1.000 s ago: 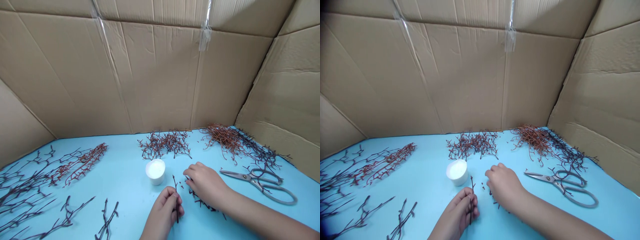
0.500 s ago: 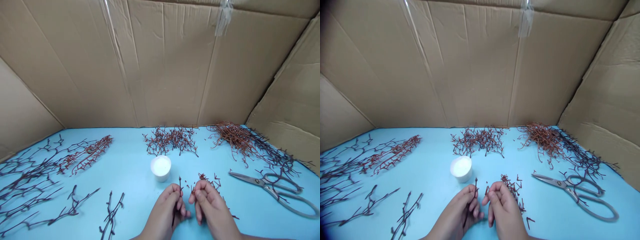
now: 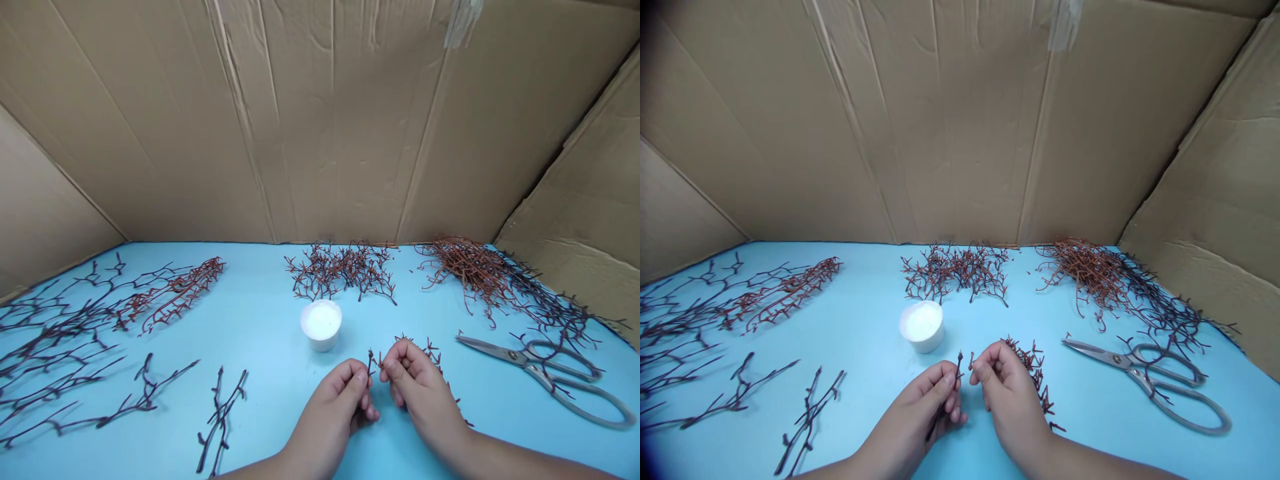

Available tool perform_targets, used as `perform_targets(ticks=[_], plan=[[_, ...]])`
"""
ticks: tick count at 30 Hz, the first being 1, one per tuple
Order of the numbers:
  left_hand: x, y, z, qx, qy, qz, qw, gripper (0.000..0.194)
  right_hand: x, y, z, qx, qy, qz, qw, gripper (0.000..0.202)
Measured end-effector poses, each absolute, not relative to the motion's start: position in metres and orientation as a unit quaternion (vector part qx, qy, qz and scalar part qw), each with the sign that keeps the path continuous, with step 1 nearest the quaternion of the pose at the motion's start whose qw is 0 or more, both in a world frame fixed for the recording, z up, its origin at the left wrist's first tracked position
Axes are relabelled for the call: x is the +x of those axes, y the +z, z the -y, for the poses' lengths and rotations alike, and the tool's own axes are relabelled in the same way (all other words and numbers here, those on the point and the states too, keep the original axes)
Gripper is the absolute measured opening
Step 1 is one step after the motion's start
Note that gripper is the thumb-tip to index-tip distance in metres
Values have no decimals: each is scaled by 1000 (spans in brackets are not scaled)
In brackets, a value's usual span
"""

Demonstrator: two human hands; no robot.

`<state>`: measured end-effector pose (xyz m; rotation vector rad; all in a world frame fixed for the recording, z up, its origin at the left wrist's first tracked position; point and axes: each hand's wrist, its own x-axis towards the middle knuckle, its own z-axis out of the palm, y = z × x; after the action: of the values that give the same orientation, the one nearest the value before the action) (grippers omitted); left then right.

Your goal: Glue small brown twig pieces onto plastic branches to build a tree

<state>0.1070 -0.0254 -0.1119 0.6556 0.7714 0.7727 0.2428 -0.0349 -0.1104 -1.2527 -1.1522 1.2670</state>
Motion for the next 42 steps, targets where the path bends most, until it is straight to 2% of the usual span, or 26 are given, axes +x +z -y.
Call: perform_targets(ticks=[11, 19, 25, 33, 42], plan=[[107, -115, 25, 329, 358, -352, 800, 32, 243, -112, 36, -523, 521, 478, 475, 32], [108, -115, 24, 333, 359, -354, 797, 32, 244, -113, 36, -521, 477, 520, 480, 28], [107, -119, 25, 340, 367, -346, 794, 33, 242, -111, 37, -487, 524, 501, 487, 27], [108, -121, 26, 343, 372, -341, 792, 32, 242, -108, 42, -512, 456, 561, 464, 8], [107, -121, 24, 339, 379, -346, 788, 29, 242, -111, 44, -544, 383, 588, 460, 4]])
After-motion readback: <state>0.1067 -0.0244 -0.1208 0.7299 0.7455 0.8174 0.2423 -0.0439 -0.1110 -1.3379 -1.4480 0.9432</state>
